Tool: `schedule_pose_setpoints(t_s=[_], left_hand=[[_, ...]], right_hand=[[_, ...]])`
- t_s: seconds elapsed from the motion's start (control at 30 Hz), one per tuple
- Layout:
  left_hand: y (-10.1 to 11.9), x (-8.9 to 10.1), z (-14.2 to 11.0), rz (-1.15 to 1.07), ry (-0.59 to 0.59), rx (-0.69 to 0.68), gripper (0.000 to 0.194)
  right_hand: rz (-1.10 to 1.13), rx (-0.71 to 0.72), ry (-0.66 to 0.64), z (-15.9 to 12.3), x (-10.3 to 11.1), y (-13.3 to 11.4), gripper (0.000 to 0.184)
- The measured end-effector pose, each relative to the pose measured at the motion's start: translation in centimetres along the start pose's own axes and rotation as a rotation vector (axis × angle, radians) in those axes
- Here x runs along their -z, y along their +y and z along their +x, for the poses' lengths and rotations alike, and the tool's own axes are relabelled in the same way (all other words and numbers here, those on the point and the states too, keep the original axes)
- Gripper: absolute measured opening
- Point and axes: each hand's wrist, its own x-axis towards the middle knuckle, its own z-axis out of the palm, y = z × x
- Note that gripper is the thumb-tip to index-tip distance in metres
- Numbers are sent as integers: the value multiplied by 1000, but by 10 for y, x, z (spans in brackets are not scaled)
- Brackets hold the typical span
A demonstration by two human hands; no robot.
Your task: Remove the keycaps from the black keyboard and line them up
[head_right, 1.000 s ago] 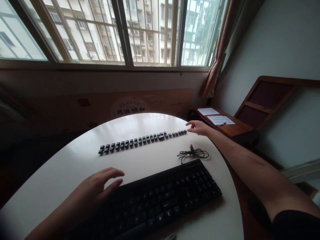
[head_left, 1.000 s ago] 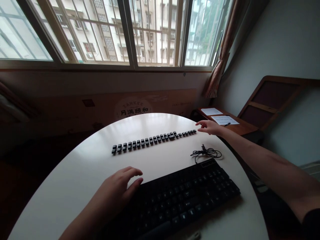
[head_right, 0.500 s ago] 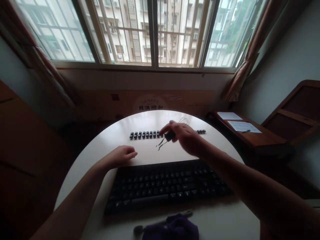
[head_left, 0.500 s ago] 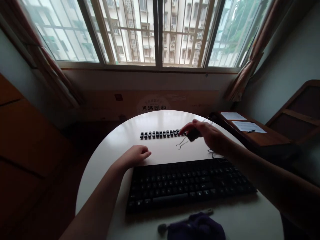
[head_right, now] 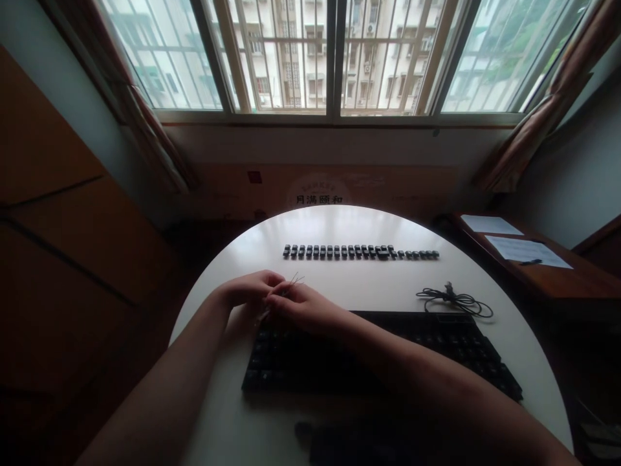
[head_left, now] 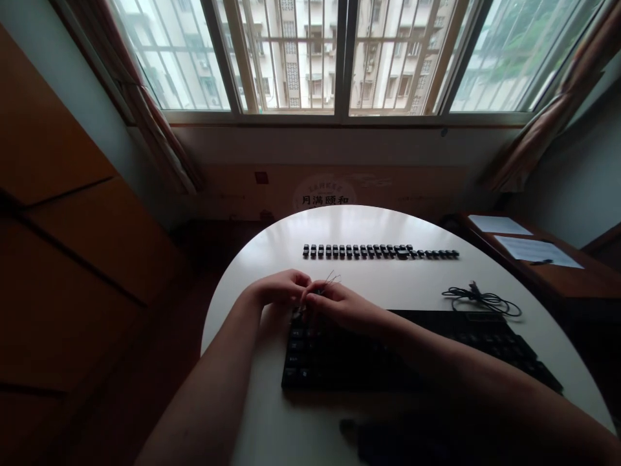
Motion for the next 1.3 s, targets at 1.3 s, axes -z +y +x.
schedule_pose_setpoints(t_s=[1.3], left_hand=[[11, -1, -2, 190, -100, 64, 23]], right_hand=[[-801, 253, -5, -13, -19, 17, 17]])
